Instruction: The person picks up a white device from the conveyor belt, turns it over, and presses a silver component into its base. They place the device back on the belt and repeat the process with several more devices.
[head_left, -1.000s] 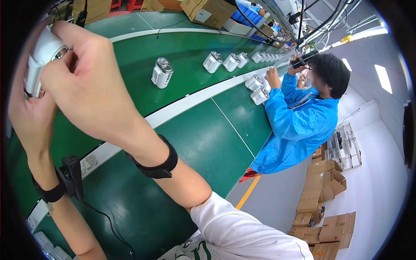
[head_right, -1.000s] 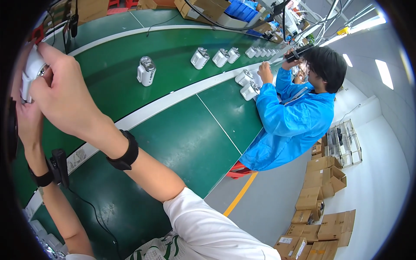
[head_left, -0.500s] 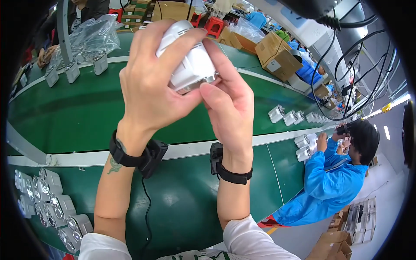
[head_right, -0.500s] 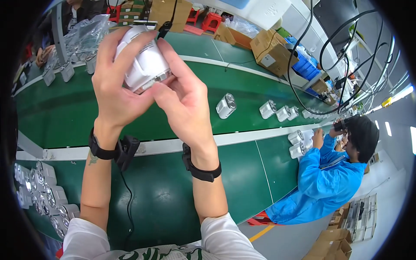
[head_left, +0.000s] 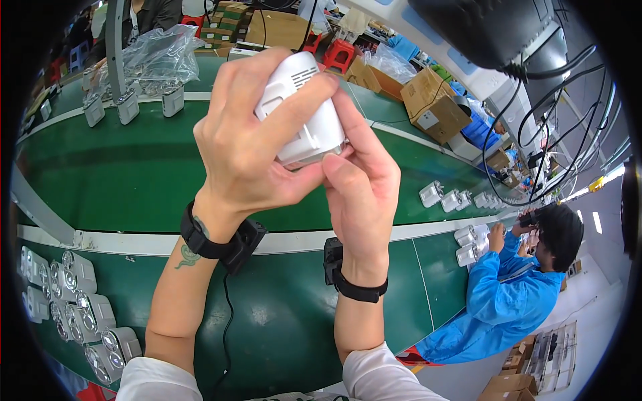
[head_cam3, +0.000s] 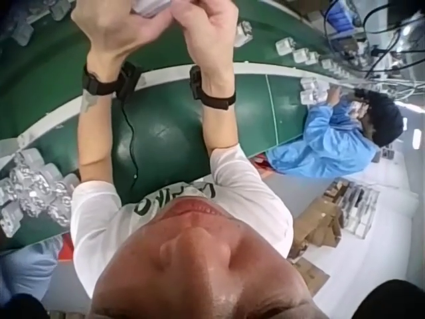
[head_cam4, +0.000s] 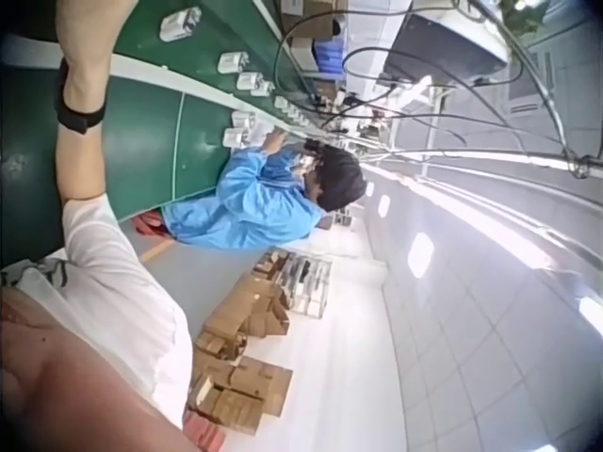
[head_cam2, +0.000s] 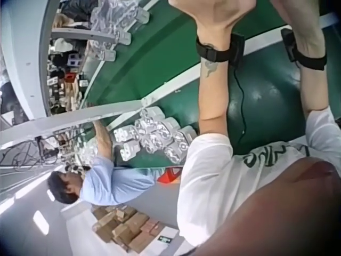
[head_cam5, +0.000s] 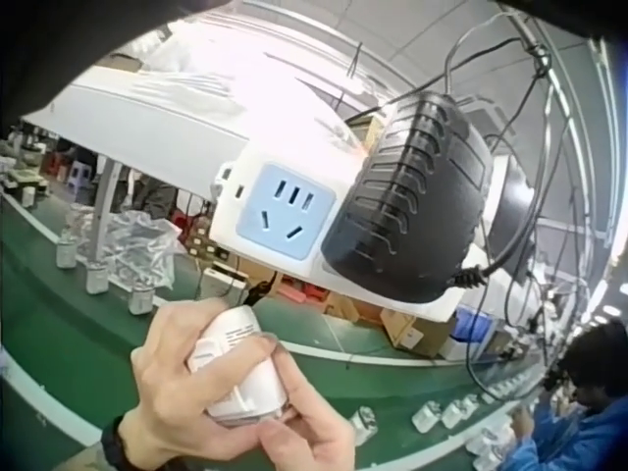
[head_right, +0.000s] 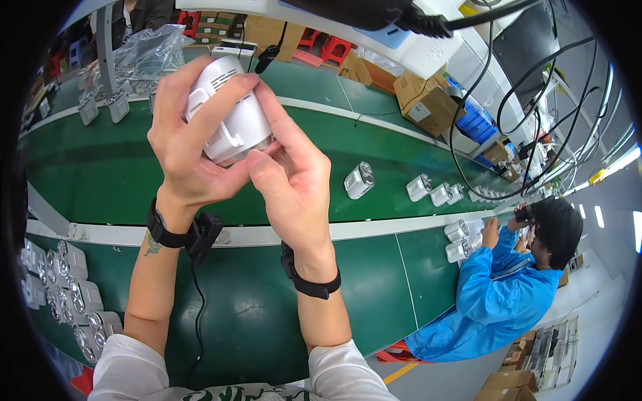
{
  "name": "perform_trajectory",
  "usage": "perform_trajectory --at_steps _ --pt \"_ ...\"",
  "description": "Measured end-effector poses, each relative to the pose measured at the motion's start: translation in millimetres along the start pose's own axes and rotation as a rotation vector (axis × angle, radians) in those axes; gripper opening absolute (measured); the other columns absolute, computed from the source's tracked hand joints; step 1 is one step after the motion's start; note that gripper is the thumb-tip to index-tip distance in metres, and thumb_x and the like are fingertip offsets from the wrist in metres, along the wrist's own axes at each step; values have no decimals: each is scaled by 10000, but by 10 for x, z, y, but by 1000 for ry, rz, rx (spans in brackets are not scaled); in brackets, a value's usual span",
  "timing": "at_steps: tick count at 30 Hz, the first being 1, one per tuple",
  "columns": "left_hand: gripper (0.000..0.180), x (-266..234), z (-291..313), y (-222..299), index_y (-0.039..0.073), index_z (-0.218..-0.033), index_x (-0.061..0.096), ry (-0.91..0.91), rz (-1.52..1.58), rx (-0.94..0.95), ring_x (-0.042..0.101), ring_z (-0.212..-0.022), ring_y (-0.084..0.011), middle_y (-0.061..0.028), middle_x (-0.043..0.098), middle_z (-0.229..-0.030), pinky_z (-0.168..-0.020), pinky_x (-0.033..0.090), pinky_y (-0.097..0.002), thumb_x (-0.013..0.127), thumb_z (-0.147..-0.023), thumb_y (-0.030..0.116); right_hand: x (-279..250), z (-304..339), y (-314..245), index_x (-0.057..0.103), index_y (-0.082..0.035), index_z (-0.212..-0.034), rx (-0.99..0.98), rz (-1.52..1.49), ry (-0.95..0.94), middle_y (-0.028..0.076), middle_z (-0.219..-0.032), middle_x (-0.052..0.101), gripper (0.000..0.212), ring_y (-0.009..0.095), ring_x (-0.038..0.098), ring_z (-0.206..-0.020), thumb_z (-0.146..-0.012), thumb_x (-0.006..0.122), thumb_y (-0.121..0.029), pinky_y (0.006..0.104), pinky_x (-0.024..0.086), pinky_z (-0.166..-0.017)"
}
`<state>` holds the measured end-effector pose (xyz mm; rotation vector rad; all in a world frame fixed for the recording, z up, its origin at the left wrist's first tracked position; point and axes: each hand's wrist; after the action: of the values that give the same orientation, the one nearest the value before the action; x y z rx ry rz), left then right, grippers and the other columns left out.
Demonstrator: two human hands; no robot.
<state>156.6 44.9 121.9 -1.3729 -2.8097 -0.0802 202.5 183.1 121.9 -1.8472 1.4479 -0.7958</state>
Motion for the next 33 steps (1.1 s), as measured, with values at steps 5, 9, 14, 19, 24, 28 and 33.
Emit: perform_trajectory --at_steps 5,9,14,19,24,28,33 --pt "568 -25 3 -44 215 -1055 726 38 -4 -15 607 -912 -311 -92 612 -1134 -628 560 -359 796 -496 284 103 25 -22 420 32 -1465 0 -6 37 -9 -1021 596 614 27 470 -777 -861 531 27 183 436 -719" --pt "562 -43 10 -41 133 -1077 742 27 13 -15 588 -890 -304 -159 604 -1121 -730 517 -361 777 -542 301 139 30 -48 409 36 -1469 -19 14 48 9 -1077 604 605 33 490 -822 -879 545 13 187 445 -750" --pt "562 27 22 -37 119 -1104 712 -13 30 -92 603 -928 -321 -165 592 -1126 -737 529 -372 792 -589 329 144 -27 -1 335 19 -1509 -10 -2 99 66 -1176 621 661 106 571 -974 -902 591 -28 252 479 -835" --pt "672 241 143 -115 32 -1263 573 -215 581 -868 624 -1017 -285 -166 586 -1163 -749 549 -392 758 -763 441 35 -128 261 309 -11 -1510 -96 177 109 192 -1216 643 749 279 650 -1075 -857 672 -61 360 515 -886" --pt "814 291 340 -161 -49 -1368 438 -791 930 -1398 606 -1083 -237 -168 581 -1185 -759 565 -377 665 -875 558 -270 -167 460 420 -22 -1407 36 835 30 180 -1073 652 710 232 655 -986 -769 731 -44 347 517 -848" --pt "1006 563 836 -877 -107 -1403 356 -868 445 -1291 520 -1258 -373 -284 468 -1392 -931 507 -428 721 -790 602 -605 -132 782 464 -5 -1302 387 960 -47 189 -980 660 698 285 671 -880 -692 787 -103 372 529 -787" --pt "958 1113 1538 -2098 -112 -1421 319 -622 -321 -782 440 -1270 -431 -295 494 -1327 -1054 384 -481 787 -712 329 -967 57 1324 451 -5 -1327 630 1147 -136 215 -1013 669 797 367 667 -933 -640 825 -159 409 528 -839"
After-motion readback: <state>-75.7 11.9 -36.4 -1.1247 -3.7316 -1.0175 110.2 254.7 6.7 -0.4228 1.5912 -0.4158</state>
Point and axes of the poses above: each hand's wrist, its own z-axis away from the middle knuckle, its own x-axis out of the palm, y = z × x
